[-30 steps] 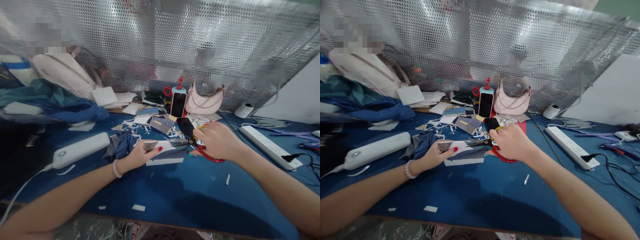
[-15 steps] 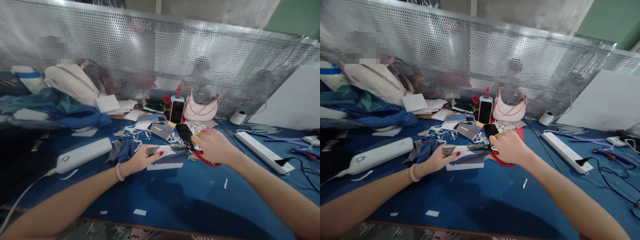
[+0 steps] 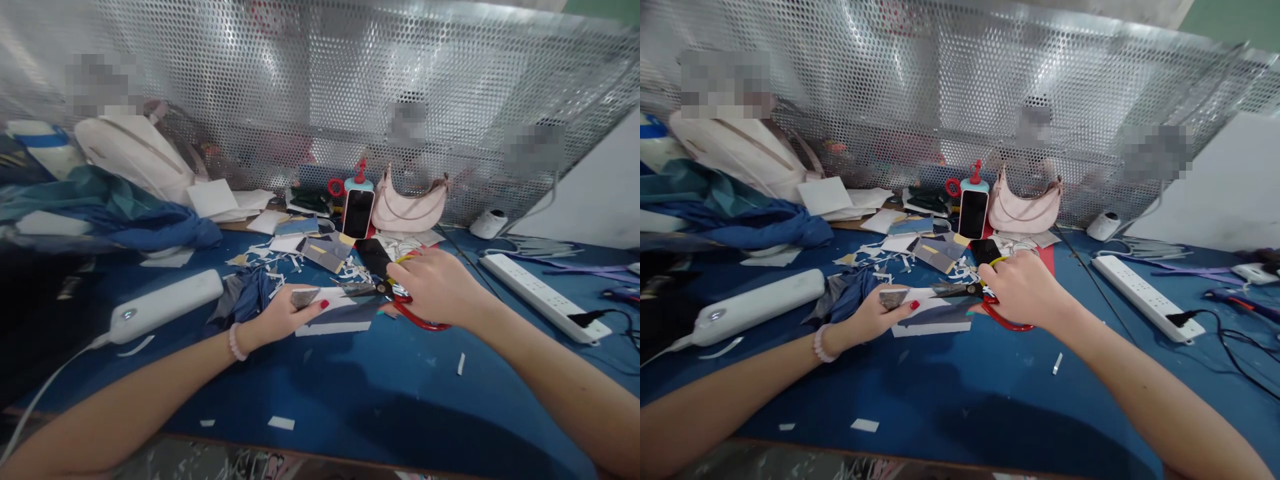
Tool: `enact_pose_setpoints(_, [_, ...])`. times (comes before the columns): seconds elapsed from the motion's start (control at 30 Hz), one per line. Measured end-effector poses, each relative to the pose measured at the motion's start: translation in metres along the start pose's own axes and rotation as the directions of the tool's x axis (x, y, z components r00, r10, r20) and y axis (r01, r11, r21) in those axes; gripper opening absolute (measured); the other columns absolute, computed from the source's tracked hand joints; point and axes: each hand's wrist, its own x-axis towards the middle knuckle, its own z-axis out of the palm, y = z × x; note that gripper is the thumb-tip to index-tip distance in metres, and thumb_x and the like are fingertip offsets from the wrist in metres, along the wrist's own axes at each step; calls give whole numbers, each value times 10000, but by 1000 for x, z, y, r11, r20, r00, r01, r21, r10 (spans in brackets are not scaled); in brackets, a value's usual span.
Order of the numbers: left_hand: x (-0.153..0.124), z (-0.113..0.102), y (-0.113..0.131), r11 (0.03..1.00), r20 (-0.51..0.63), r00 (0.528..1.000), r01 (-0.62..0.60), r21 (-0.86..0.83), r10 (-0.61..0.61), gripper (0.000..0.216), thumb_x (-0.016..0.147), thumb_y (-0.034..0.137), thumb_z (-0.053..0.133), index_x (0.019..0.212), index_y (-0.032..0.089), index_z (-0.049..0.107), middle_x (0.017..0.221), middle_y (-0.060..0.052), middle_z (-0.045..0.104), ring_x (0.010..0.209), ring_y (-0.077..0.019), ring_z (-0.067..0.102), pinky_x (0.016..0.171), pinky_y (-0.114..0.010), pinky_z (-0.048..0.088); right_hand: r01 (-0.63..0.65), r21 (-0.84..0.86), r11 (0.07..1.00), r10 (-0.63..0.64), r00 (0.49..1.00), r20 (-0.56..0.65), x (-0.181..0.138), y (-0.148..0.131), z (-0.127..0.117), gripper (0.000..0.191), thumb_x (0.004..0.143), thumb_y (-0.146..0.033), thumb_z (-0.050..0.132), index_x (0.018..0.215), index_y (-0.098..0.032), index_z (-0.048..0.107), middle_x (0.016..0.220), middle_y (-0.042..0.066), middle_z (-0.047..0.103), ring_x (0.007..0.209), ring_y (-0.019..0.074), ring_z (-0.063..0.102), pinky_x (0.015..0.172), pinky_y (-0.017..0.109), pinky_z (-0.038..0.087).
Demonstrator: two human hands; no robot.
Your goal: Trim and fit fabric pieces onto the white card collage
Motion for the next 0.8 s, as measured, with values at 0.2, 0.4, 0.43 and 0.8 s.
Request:
enact_pose_setpoints(0.2, [-2,-1,-4,1000,15,1000,-13,9,12,404,839,484,557,593,211,390,537,34,408,520,-102,385,504,-216,384,29,24,999,-27,997,-71,-3,3,1,510,1010,-558,401,747,-166,594,552,57,620,477,173,493,558,308,195])
enact_pose_setpoints(0.4, [-4,-3,-8,999,-4,1000,-11,34,11,415,853,485,618,588,199,476,534,23,456,539,-114,435,533,-214,438,42,37,998,-37,993,-113,-9,1,0,489,1008,-544,405,730,-178,573,552,49,613,476,164,483,570,306,206])
enact_pose_setpoints(0.43, [-4,-3,-9,999,-6,1000,-14,38,14,414,855,481,624,587,198,484,536,21,463,541,-115,441,536,-214,442,38,33,999,-34,993,-111,-9,1,0,492,1012,-541,395,731,-179,574,550,50,612,477,167,483,572,308,206])
enact_pose_setpoints(0.8, [-3,-2,-9,997,-10,998,-54,60,55,396,874,458,600,595,193,504,537,18,486,527,-115,460,519,-214,431,44,-12,999,-44,995,-87,-7,-1,-3,490,1012,-521,421,740,-159,608,536,51,609,469,163,481,563,310,201])
